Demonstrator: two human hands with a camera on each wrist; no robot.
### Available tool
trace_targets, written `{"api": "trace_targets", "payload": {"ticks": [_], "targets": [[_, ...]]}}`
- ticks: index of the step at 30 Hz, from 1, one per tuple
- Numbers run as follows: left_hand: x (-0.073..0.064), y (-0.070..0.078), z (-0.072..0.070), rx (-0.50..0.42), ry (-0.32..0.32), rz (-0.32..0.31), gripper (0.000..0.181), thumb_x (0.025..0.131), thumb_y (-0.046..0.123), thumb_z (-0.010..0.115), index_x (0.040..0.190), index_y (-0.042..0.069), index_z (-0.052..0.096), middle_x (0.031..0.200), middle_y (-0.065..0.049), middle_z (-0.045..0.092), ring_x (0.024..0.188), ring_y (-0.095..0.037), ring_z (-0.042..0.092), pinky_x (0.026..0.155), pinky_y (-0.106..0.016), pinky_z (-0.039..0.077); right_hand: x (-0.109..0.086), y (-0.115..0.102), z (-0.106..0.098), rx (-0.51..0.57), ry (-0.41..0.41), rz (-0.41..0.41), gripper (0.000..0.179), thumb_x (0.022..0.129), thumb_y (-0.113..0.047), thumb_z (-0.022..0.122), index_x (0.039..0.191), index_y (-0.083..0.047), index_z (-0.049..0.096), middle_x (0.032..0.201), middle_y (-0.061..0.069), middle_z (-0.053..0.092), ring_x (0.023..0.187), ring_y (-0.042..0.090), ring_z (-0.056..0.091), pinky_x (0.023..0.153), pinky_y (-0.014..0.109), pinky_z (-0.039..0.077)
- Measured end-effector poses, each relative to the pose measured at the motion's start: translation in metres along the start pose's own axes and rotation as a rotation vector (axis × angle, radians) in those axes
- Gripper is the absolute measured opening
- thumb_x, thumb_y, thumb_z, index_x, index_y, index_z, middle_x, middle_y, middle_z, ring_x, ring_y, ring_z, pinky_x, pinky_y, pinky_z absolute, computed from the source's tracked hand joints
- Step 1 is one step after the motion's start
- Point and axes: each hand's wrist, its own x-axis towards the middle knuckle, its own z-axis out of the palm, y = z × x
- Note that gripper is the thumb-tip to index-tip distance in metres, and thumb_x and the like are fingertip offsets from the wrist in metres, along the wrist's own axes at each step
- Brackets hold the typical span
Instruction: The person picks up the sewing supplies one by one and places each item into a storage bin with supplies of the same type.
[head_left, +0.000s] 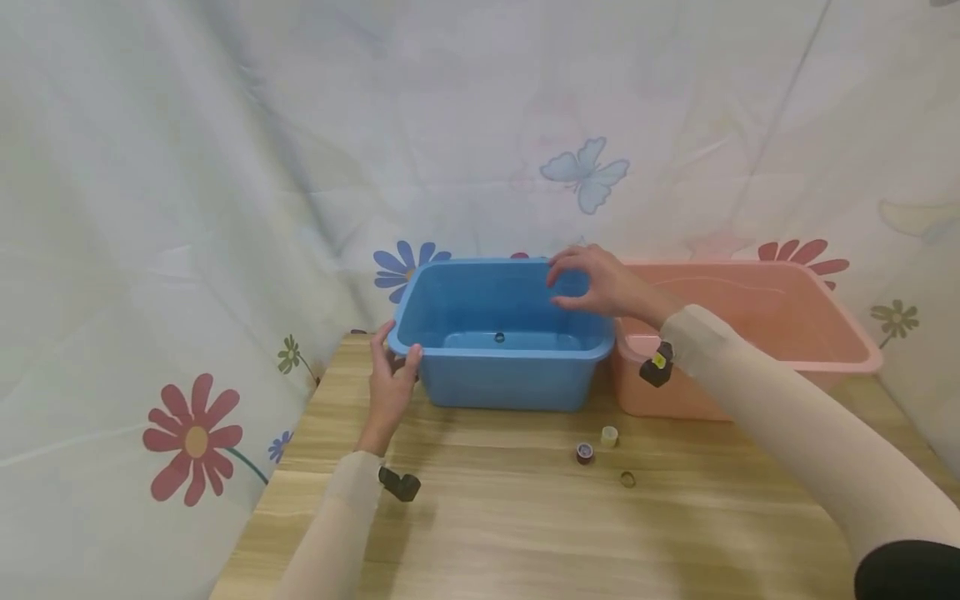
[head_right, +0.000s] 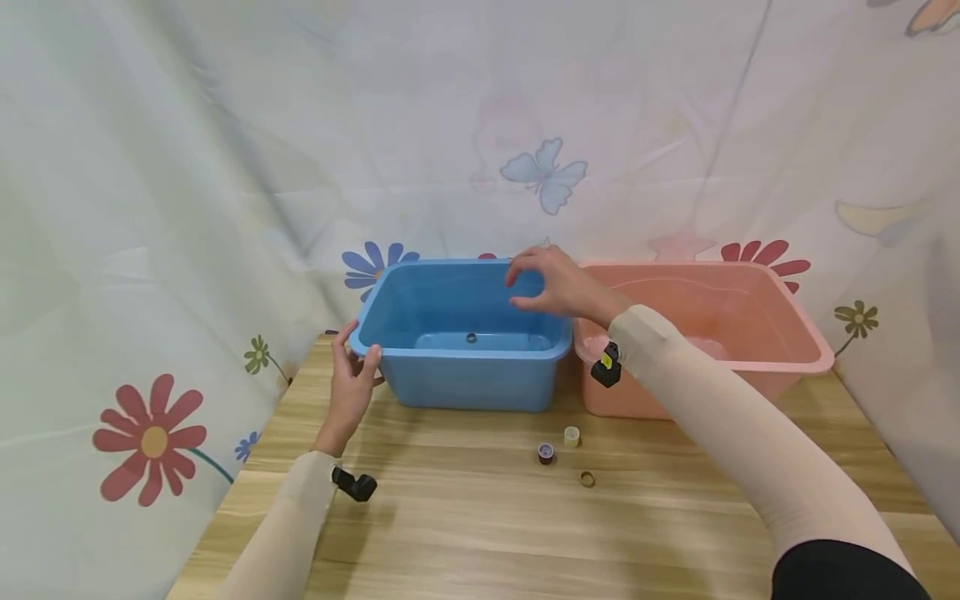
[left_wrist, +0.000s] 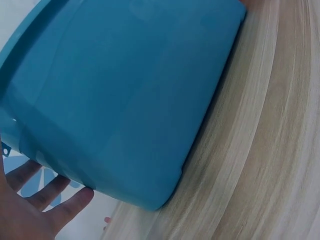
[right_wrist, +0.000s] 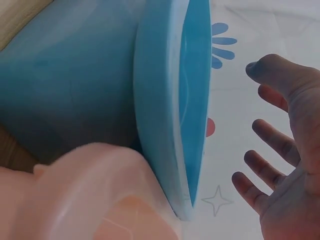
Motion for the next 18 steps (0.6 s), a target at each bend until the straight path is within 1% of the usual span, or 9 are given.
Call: {"api": "trace_targets", "payload": {"ticks": [5,10,14,18], "targets": [[0.000,0.003,-0.002,-0.007,-0.010,-0.002,0.066,0.101,0.045,0.063,0.156,0.035,0.028,0.155,-0.023,0.044,0.125,-0.042,0.058,0.093,-0.065,0.052,-0.008,0.000,-0.002,0.016,0.028,-0.058,0.033,0.087,-0.023,0.083,0.118,-0.016,0.072,0.133,0.007,0.064,0.127,0.028,0.053,0.108,0.059,0.041],[0.002,0.001,-0.004,-0.002,-0.019,-0.009,0.066,0.100,0.046,0.064,0.155,0.036,0.029,0.154,-0.024,0.045,0.126,-0.043,0.058,0.092,-0.063,0.054,-0.019,-0.002,-0.006,0.024,0.051,-0.079,0.040,0.087,-0.022,0.084,0.124,-0.016,0.069,0.133,0.006,0.064,0.127,0.029,0.053,0.107,0.060,0.042],[0.003,-0.002,-0.005,-0.002,-0.022,-0.022,0.065,0.101,0.044,0.064,0.155,0.037,0.028,0.155,-0.023,0.044,0.126,-0.042,0.058,0.092,-0.061,0.054,-0.030,-0.002,-0.009,0.045,0.054,-0.037,0.043,0.087,-0.023,0.084,0.127,-0.019,0.068,0.138,0.005,0.061,0.130,0.029,0.050,0.104,0.059,0.046],[0.005,-0.003,-0.004,-0.021,-0.035,-0.029,0.067,0.102,0.040,0.063,0.157,0.035,0.025,0.157,-0.024,0.041,0.129,-0.044,0.056,0.094,-0.064,0.052,-0.044,-0.001,-0.013,0.057,0.044,0.024,0.048,0.087,-0.026,0.084,0.131,-0.022,0.065,0.145,0.004,0.056,0.136,0.029,0.045,0.104,0.059,0.047]]}}
